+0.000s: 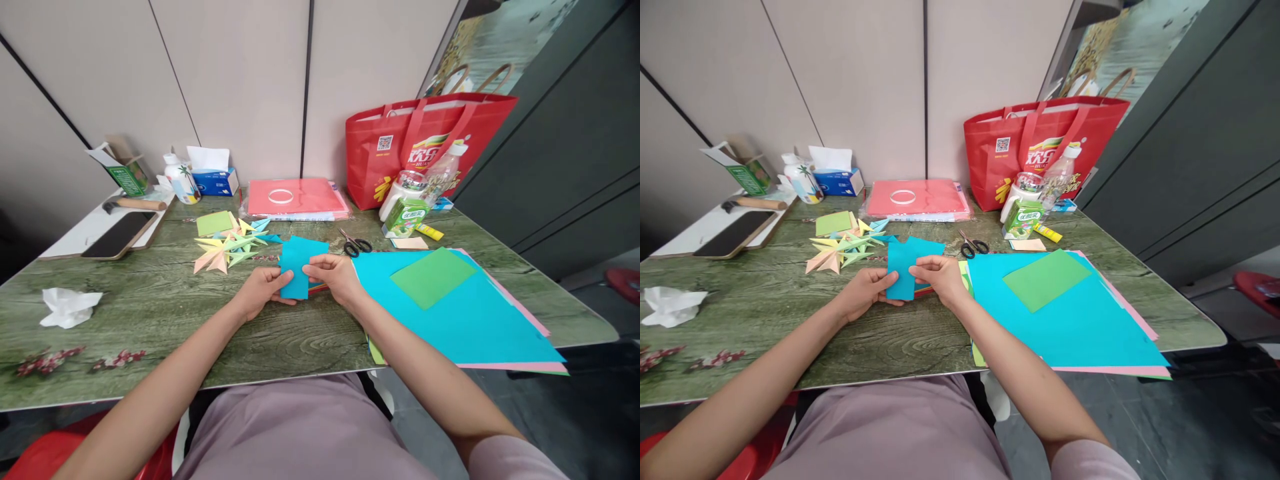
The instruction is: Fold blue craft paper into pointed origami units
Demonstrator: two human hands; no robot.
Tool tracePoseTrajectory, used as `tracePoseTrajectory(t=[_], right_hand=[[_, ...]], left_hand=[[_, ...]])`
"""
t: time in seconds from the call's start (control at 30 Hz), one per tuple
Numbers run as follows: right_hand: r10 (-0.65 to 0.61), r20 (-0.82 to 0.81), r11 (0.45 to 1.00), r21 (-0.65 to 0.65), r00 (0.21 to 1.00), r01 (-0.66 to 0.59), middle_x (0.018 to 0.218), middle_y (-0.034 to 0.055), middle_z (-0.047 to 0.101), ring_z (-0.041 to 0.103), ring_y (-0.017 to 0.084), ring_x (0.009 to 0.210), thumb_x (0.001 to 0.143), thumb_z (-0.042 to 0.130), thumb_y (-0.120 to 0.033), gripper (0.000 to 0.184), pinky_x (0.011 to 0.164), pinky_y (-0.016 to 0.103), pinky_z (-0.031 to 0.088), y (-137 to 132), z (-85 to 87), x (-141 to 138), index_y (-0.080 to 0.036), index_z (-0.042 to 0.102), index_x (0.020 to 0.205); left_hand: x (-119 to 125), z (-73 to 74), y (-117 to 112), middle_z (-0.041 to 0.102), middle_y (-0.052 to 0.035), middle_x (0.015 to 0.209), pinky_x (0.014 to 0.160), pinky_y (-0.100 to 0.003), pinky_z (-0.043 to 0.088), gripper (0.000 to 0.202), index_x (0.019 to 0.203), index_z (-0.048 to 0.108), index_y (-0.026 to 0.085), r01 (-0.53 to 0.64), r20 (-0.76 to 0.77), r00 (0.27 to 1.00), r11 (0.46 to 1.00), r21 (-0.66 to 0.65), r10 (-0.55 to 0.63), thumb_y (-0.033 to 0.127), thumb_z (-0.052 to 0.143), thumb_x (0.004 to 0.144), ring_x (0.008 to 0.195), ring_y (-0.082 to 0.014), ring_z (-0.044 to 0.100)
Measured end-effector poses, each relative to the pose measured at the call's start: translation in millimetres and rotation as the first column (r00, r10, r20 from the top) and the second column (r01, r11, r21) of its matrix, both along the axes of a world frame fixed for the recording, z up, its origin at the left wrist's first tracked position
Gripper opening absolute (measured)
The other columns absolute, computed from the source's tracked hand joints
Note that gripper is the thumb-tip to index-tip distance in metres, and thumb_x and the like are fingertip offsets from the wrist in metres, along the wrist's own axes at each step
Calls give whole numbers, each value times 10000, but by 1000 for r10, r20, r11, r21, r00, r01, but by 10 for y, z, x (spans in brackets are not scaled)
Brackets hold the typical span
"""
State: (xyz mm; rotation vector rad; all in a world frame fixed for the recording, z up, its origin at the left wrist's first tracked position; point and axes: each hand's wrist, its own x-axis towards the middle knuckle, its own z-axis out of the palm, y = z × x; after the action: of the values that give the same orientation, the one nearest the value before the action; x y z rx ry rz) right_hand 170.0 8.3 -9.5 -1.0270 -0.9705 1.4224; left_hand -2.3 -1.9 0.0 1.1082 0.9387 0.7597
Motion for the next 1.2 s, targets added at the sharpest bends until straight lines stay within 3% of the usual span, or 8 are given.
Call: tracePoseTrajectory(t=[0.27, 0.43, 0.87, 1.2], right_hand=[[9, -20, 1000, 16, 1000, -9, 600, -22, 644, 569, 97, 531, 392, 822, -295, 356, 553, 270, 526, -12, 3, -27, -153, 641, 664], [0, -33, 1000, 13, 999, 1, 592, -25, 648, 567, 90, 518, 402, 820, -275, 344, 532, 251, 519, -6, -18, -27, -148, 639, 666], [50, -35, 999, 9, 998, -49, 577, -33, 647, 564, 78, 498, 428, 811, -278, 322, 511, 227, 503, -16, -17, -34, -153, 625, 659], [73, -12, 997, 12, 997, -73, 573, -33, 642, 564, 74, 503, 422, 813, -261, 315, 509, 214, 494, -14, -21, -23, -151, 627, 650]], left_hand=[[5, -12, 4, 558, 25, 510, 481, -195, 400, 352, 553, 591, 111, -92, 52, 995, 992, 87, 88, 432, 722, 611, 466, -68, 467], [23, 11, -6, 532, 27, 518, 450, -190, 349, 358, 586, 593, 116, -100, 22, 995, 988, 114, 98, 457, 693, 635, 460, -65, 423], [-10, -12, 33, 474, 41, 503, 484, -226, 411, 335, 579, 590, 127, -191, 27, 982, 965, 177, 190, 435, 721, 596, 469, -80, 434], [8, 25, 43, 389, 57, 504, 443, -181, 333, 333, 534, 524, 123, -237, 75, 971, 948, 214, 226, 374, 731, 607, 466, -49, 354]])
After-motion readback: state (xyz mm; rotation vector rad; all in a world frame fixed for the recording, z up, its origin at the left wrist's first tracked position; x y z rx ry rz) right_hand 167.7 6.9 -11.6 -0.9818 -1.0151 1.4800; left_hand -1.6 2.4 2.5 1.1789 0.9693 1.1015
